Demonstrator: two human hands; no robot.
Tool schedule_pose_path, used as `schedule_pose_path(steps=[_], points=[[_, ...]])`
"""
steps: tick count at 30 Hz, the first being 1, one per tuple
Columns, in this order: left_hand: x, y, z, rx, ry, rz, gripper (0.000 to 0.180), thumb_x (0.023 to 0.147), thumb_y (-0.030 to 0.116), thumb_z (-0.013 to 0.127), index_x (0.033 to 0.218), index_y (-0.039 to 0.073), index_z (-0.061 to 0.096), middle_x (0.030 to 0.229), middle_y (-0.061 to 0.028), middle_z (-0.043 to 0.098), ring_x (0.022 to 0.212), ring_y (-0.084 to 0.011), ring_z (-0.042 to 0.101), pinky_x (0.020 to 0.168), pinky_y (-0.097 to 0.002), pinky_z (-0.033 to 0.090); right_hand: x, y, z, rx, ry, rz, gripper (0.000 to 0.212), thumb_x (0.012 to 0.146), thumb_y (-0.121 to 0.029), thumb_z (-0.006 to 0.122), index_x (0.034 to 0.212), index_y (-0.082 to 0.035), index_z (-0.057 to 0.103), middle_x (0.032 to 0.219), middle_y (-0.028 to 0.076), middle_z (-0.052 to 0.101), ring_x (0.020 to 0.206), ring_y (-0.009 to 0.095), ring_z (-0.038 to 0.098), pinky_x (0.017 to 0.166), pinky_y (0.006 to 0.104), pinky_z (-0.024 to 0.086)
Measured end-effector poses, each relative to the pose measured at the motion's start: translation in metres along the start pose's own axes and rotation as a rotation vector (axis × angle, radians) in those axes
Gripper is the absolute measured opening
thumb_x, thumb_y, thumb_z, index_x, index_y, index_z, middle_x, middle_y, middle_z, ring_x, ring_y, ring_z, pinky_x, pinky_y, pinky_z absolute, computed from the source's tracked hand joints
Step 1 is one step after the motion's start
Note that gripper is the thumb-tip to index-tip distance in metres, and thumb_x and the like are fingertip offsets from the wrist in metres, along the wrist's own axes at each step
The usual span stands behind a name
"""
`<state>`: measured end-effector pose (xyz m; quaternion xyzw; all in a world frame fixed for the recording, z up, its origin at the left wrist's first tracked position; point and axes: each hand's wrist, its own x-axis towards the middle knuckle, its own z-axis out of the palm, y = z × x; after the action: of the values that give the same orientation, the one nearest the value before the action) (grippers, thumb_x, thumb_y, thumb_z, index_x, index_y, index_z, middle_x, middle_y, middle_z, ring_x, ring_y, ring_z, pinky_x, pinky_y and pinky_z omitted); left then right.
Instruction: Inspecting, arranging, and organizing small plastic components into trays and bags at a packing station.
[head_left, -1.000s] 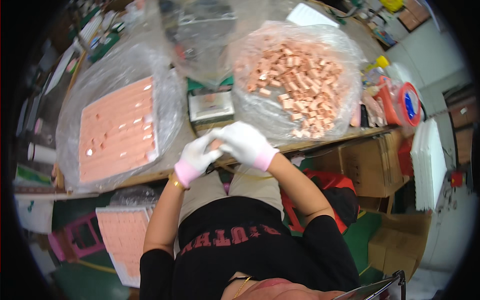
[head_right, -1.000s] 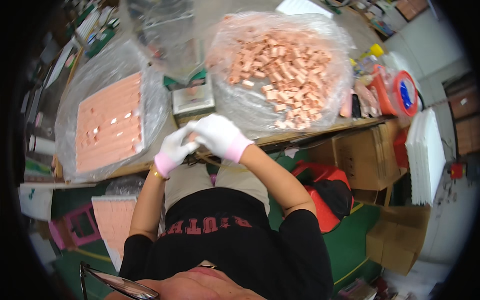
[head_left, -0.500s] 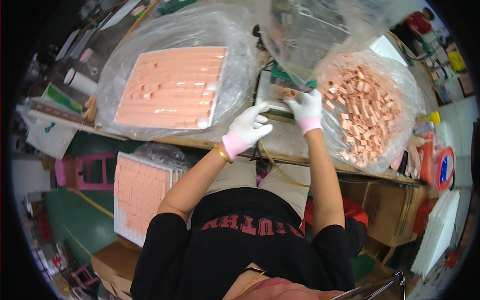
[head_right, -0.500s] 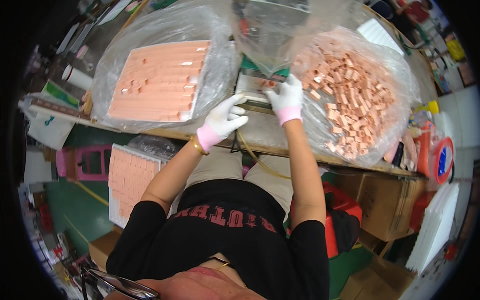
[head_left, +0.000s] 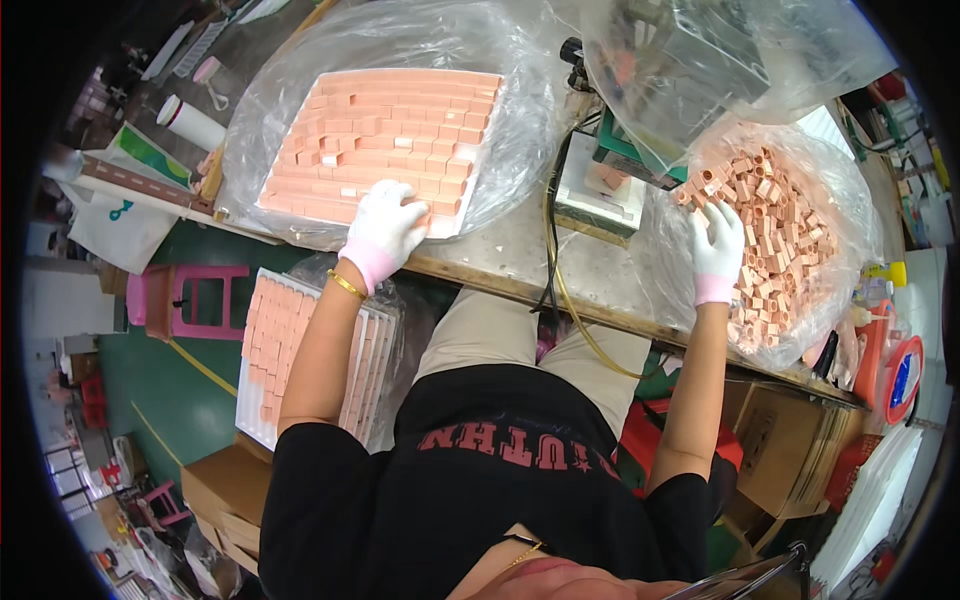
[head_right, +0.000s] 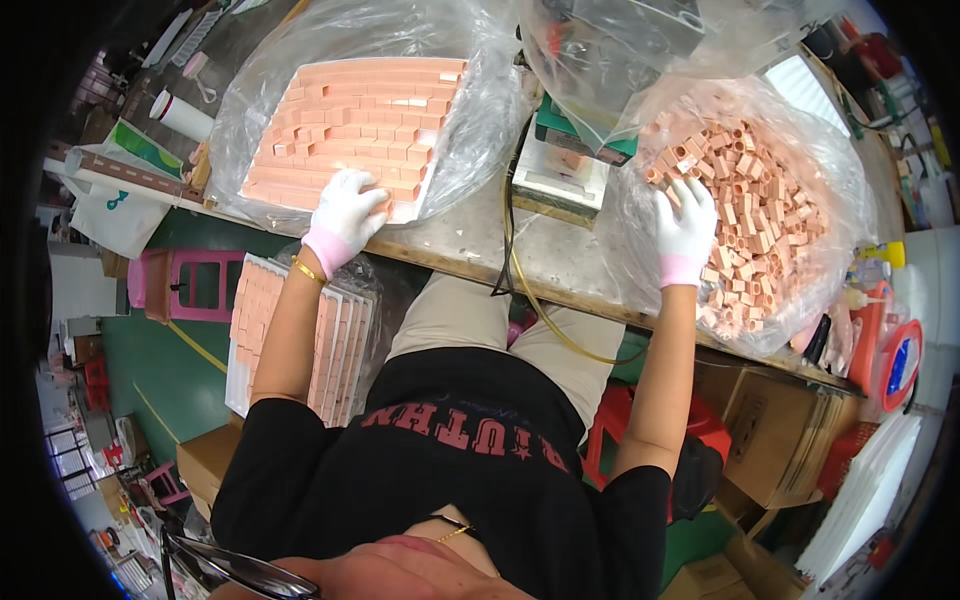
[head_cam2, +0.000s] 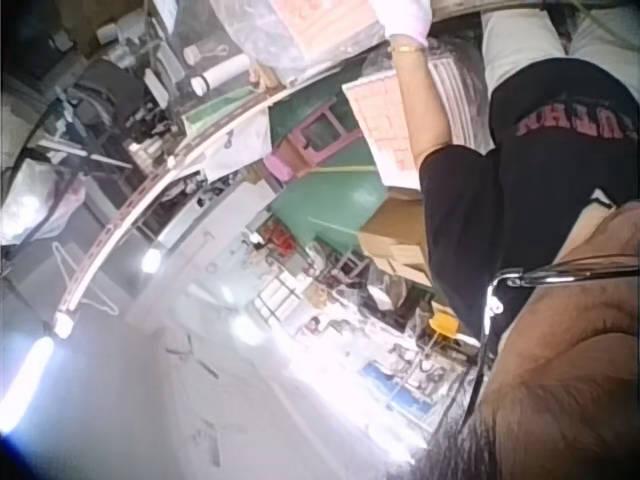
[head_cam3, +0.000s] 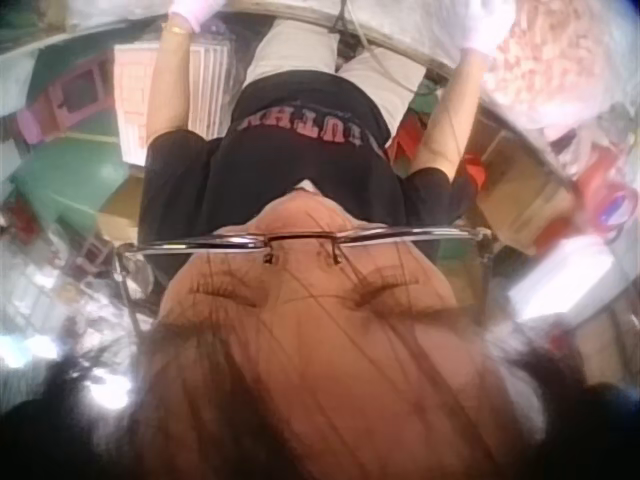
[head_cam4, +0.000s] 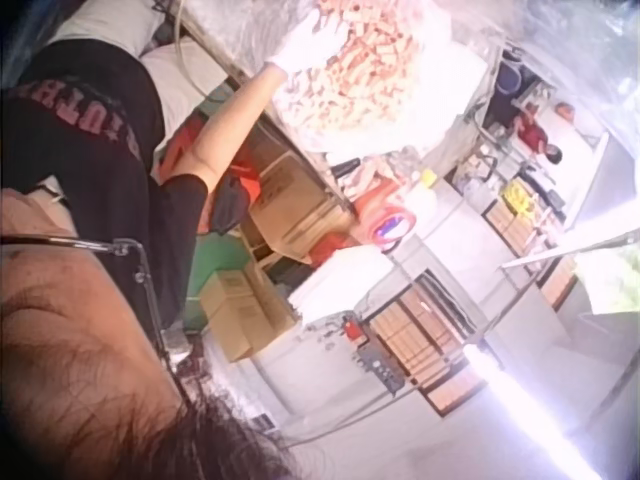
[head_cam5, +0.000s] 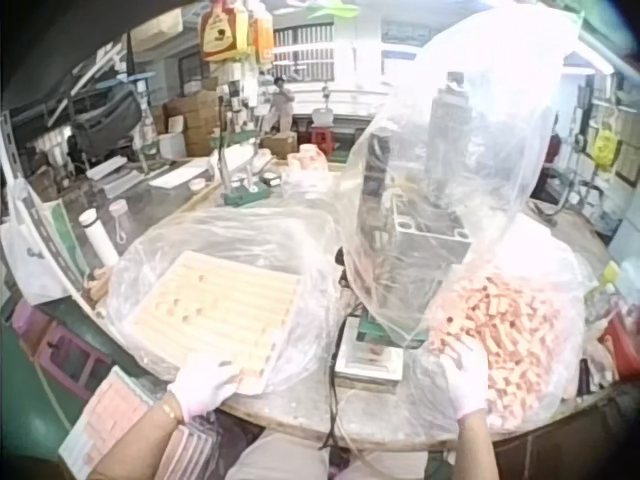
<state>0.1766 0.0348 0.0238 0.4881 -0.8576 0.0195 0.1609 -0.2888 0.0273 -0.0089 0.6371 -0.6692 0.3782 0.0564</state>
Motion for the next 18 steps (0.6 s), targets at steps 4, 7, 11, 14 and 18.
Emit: schedule_pose_path(steps=[4,7,11,14,18], points=[[0.002,0.001,0.013,-0.030,0.050,0.028,0.023,0.067,0.013,0.072,0.086,0.008,0.060,0.109,-0.0166,0.055,0.109,-0.0377,0.049,0.092,-0.0458,0.041,-0.005,0.024,-0.025,-0.012,0.059,0.054,0.027,0.080,-0.019,0.070,0.103,-0.005,0.068,0.112,0.016,0.060,0.109,0.029,0.055,0.095,0.0384,0.043],[-0.005,-0.003,0.014,-0.011,0.077,0.079,0.030,0.066,0.011,0.074,0.090,0.006,0.057,0.109,-0.0156,0.053,0.107,-0.0381,0.049,0.090,-0.0470,0.041,-0.005,0.044,-0.032,-0.026,0.123,0.004,0.025,0.080,-0.019,0.070,0.100,-0.005,0.069,0.104,0.015,0.064,0.104,0.029,0.058,0.094,0.0389,0.044],[-0.011,-0.001,0.000,-0.003,0.000,0.076,0.030,0.063,0.006,0.071,0.089,0.008,0.057,0.091,-0.0105,0.056,0.093,-0.0330,0.052,0.083,-0.0442,0.042,-0.007,0.050,-0.024,0.117,0.078,0.219,0.027,0.084,-0.021,0.067,0.105,-0.005,0.067,0.101,0.012,0.066,0.094,0.024,0.062,0.087,0.0313,0.047],[-0.002,0.005,0.005,0.004,0.065,0.119,0.030,0.064,0.007,0.072,0.090,0.009,0.058,0.091,-0.0095,0.057,0.096,-0.0326,0.052,0.086,-0.0444,0.040,-0.005,0.038,-0.025,0.014,-0.093,0.379,0.025,0.081,-0.018,0.066,0.104,-0.007,0.068,0.101,0.012,0.066,0.092,0.027,0.063,0.084,0.0337,0.048],[0.003,0.002,0.000,0.076,-0.005,0.097,0.034,0.065,0.007,0.072,0.096,0.010,0.059,0.094,-0.0090,0.057,0.102,-0.0320,0.050,0.097,-0.0438,0.036,0.002,0.028,-0.002,-0.300,-0.167,-0.007,0.026,0.079,-0.015,0.062,0.105,-0.014,0.065,0.099,0.008,0.065,0.093,0.030,0.059,0.080,0.0395,0.049]])
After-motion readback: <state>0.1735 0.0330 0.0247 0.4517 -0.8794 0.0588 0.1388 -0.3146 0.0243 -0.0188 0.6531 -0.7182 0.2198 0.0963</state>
